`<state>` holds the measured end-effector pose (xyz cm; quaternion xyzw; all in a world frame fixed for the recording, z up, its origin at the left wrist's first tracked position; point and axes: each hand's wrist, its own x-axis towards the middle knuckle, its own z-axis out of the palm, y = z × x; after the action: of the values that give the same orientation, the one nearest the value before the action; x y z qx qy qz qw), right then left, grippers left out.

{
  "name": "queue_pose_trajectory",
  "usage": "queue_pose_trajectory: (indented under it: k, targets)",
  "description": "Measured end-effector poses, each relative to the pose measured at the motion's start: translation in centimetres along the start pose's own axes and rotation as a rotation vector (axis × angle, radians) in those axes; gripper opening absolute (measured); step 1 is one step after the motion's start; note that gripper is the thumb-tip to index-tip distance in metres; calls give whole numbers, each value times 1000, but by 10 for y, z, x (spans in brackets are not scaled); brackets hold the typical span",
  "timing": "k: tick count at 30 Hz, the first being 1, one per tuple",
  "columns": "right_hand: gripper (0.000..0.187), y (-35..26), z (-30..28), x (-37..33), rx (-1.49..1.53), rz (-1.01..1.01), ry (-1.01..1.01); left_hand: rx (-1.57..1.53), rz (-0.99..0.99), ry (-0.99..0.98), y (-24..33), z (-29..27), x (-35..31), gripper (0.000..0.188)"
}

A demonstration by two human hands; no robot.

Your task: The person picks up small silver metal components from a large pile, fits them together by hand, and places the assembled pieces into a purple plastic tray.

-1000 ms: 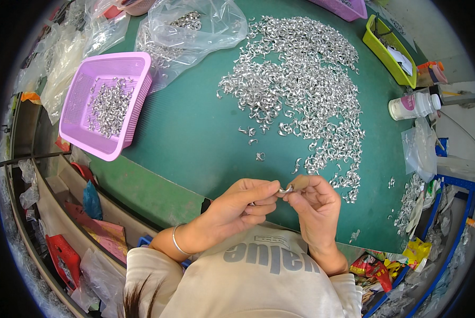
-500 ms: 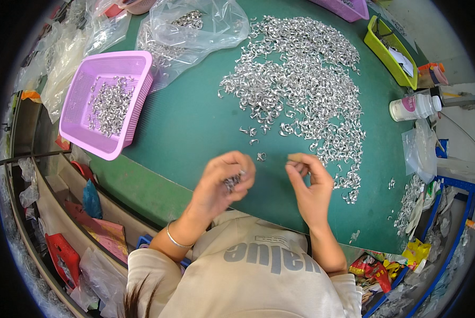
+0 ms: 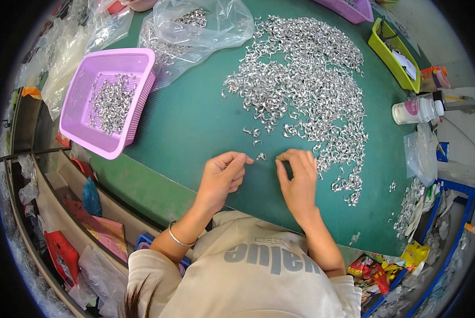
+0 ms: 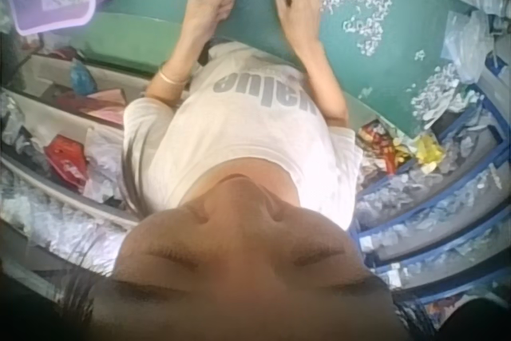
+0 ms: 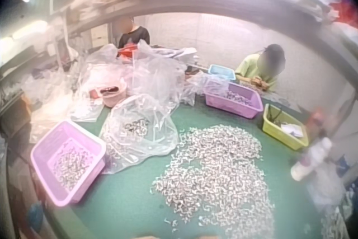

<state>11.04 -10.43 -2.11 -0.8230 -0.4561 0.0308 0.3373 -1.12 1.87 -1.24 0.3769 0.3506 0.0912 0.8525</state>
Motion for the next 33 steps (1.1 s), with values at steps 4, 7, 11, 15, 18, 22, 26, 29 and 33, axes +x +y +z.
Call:
queue_pose_trajectory:
  k: [4,7,11,15,18,22,26,29,33]
  targets:
    - [24,-7,2,21,62,-45,10,9,36,21,-4,1,2,20]
    - [22,-11,5,23,56,-52,-131,47,60,39,-5,-1,2,21]
    - [17,-4,8,14,183,37,-189,54,71,45,-5,-3,0,21]
    - [15,-4,-5,10,306,186,-162,96,105,39,-9,-2,1,20]
    - [14,5,-12,1,420,338,-136,138,125,26,-9,3,1,18]
    - [14,-2,-24,-5,950,567,-65,287,213,-1,-9,14,-4,14]
    - [13,-12,-36,-13,1205,591,-60,322,257,-89,-7,30,-17,21]
    - [14,-23,-44,-17,1237,499,5,296,273,-87,-5,40,-23,20]
    - [17,-34,-54,-20,1064,330,100,391,430,-77,0,46,-30,16]
